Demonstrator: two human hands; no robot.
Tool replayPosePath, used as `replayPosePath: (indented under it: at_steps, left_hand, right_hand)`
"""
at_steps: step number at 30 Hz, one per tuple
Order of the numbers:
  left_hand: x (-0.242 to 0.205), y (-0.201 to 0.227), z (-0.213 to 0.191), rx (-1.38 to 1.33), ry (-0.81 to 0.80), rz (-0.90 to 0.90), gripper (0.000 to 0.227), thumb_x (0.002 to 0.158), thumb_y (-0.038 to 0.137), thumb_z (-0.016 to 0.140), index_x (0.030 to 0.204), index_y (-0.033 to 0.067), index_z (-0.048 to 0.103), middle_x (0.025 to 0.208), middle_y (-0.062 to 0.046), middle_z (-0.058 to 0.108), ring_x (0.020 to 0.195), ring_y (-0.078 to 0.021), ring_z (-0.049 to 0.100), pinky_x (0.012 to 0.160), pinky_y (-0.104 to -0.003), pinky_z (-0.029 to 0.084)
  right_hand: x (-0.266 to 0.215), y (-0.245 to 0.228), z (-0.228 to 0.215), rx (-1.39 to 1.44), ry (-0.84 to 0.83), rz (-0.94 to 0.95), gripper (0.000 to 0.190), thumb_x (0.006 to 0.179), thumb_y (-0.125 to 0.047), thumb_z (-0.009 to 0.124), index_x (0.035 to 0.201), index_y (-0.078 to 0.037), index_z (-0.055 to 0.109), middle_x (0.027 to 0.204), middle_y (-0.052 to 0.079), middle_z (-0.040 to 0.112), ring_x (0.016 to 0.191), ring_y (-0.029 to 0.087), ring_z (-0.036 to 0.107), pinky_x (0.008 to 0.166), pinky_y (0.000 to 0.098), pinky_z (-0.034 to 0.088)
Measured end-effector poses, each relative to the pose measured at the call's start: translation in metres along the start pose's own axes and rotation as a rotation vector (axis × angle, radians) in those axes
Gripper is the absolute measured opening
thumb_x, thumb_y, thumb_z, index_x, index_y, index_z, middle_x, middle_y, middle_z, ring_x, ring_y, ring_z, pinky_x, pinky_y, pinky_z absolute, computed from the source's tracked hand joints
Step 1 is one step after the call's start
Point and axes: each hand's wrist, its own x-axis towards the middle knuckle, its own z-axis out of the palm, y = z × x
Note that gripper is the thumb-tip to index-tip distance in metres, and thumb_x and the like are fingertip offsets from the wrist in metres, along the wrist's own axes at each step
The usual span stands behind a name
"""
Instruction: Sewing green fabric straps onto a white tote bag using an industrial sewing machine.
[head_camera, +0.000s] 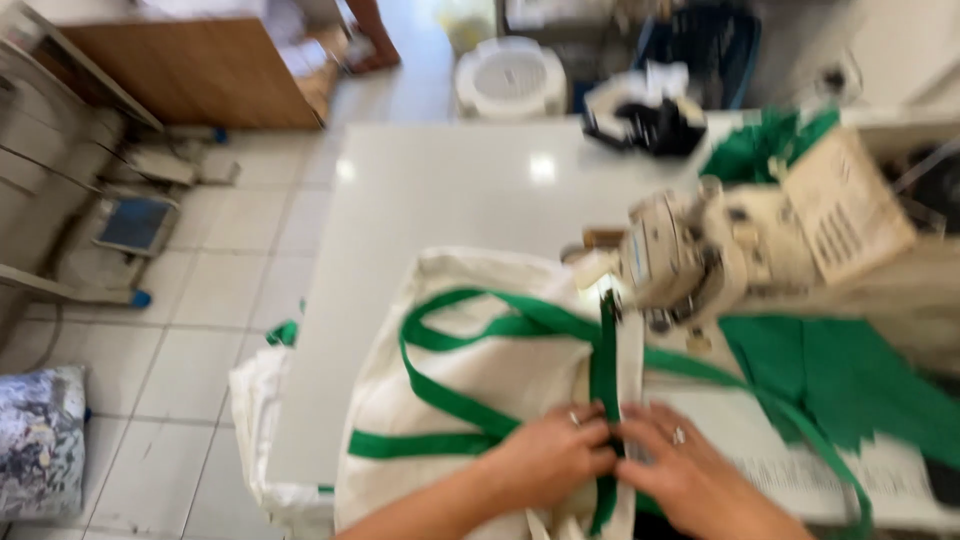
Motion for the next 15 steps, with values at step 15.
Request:
replayPosePath:
  at_steps: [15]
  left_hand:
    - [0.008,0.012,-0.024,0.247,-0.008,0.036,0.004,0.099,0.012,0.062,0.096,0.0117,0.064,0.110,-0.017,0.061,0.119,-0.0455,0.065,0.089,-0.053,0.053]
  right_hand:
    - [-0.024,-0.009,0.003,0.107,0.255,0.140,0.031,0.090,0.010,0.055,0.112,-0.007,0.068,0.113,0.014,0.058,0.110,0.041,0.059,0.097,0.0542,0.054]
